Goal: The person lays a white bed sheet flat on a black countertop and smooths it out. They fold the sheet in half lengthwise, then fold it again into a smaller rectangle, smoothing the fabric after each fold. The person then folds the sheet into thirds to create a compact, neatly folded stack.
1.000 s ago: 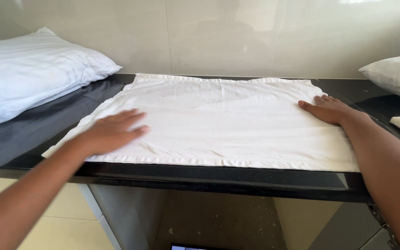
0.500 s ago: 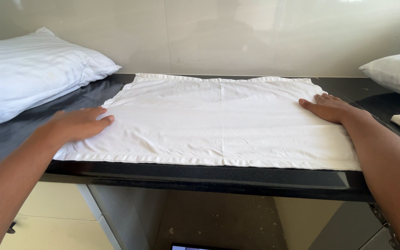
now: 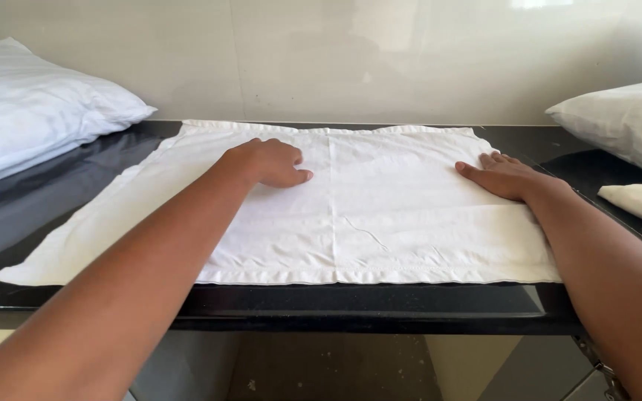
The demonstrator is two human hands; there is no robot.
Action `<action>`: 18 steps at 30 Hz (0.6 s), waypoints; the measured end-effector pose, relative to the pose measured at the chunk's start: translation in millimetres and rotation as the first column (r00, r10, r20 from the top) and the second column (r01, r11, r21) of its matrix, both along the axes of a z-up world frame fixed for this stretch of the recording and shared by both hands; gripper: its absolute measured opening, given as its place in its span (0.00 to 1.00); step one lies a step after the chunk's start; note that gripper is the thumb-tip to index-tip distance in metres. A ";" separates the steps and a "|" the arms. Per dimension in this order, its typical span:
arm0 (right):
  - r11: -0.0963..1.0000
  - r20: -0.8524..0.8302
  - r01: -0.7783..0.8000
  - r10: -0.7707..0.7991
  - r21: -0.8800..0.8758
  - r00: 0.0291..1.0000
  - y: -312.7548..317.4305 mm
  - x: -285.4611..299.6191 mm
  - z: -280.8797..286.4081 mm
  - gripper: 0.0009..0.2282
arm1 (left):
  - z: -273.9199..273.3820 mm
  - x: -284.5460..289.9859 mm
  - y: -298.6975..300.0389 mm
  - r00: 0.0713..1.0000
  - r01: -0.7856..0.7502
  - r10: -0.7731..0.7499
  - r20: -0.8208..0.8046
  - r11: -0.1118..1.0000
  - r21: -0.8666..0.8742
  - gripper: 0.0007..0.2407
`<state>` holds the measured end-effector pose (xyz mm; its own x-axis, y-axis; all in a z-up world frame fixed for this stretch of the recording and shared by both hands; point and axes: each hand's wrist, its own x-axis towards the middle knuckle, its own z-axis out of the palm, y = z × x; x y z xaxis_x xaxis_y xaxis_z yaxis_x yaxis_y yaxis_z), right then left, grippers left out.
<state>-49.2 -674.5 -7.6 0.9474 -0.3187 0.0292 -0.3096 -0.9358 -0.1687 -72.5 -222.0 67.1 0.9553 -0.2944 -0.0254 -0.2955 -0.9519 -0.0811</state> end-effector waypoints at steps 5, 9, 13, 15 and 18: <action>1.000 -0.010 0.004 -0.004 -0.006 1.000 1.7 -6.0 2.6 0.48 | -57.9 65.8 21.2 0.987 0.124 -0.094 0.134 0.963 -0.239 0.27; 0.999 -0.017 0.000 -0.001 -0.034 1.000 -6.9 8.3 -2.8 0.48 | -61.2 64.8 21.2 0.944 0.224 -0.139 0.298 0.935 -0.275 0.26; 0.998 -0.018 -0.040 0.039 -0.039 0.999 -21.3 18.4 -6.0 0.48 | -44.0 29.0 3.1 0.954 0.241 -0.138 0.268 0.882 -0.405 0.26; 0.998 -0.012 -0.057 0.056 -0.041 0.998 -22.5 18.5 -7.1 0.48 | -43.9 23.1 -3.9 0.960 0.272 -0.207 0.186 0.846 -0.458 0.27; 0.999 -0.042 0.004 -0.006 -0.046 0.999 -9.5 8.5 -0.7 0.47 | -29.4 -12.6 -6.4 0.991 0.107 -0.126 -0.031 0.928 -0.358 0.28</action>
